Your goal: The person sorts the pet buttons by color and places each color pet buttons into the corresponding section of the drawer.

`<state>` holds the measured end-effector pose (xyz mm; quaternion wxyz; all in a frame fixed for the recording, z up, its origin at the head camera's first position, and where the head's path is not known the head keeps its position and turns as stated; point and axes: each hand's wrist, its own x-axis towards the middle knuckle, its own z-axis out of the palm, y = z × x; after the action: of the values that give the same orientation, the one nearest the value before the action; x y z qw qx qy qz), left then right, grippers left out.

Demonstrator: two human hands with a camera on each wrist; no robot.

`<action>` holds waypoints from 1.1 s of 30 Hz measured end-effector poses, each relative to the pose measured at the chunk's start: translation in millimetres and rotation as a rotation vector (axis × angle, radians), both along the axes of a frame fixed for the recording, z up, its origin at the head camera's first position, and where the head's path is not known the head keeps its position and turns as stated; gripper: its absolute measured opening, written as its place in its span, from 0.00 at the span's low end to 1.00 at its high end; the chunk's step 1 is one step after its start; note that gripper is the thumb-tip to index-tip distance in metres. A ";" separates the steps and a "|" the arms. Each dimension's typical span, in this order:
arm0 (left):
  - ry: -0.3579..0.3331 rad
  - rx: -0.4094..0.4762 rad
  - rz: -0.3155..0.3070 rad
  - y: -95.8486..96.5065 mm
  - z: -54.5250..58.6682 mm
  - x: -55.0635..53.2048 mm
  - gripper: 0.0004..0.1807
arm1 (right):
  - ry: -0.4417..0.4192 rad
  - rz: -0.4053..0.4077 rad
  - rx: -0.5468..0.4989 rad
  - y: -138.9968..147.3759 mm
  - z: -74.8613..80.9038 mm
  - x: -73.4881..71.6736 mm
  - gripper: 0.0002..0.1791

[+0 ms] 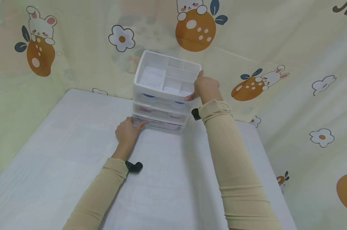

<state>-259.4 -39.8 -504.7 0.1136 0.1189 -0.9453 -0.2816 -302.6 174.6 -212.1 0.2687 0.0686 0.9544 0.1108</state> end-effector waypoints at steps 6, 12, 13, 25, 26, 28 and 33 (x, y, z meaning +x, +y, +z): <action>0.000 0.014 0.015 2.8 0.7 -0.4 0.48 | 0.004 0.000 -0.009 0.7 0.1 0.0 0.71; 0.011 0.029 0.030 4.3 -1.9 -1.9 0.47 | 0.005 0.004 -0.002 1.8 -0.8 0.0 0.71; 0.012 0.030 0.031 4.3 -2.3 -2.0 0.45 | 0.005 0.006 0.001 1.9 -1.0 0.2 0.70; -0.018 0.060 0.066 0.1 -2.7 -2.0 0.41 | 0.011 0.026 -0.001 -2.3 -3.4 0.5 0.69; -0.021 0.063 0.067 -0.5 -3.1 -2.1 0.41 | 0.009 0.031 0.004 -2.6 -3.9 -0.1 0.69; -0.019 0.068 0.065 -1.4 -3.6 -3.0 0.40 | 0.013 0.048 0.023 -3.4 -4.5 -2.0 0.69; -0.014 0.077 0.001 -4.0 -0.6 -7.9 0.35 | 0.059 0.087 0.033 -2.1 -6.3 -5.1 0.67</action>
<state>-267.3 -43.8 -505.3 0.1023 0.1257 -0.9345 -0.3168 -307.7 172.4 -218.5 0.2344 0.0347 0.9619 0.1360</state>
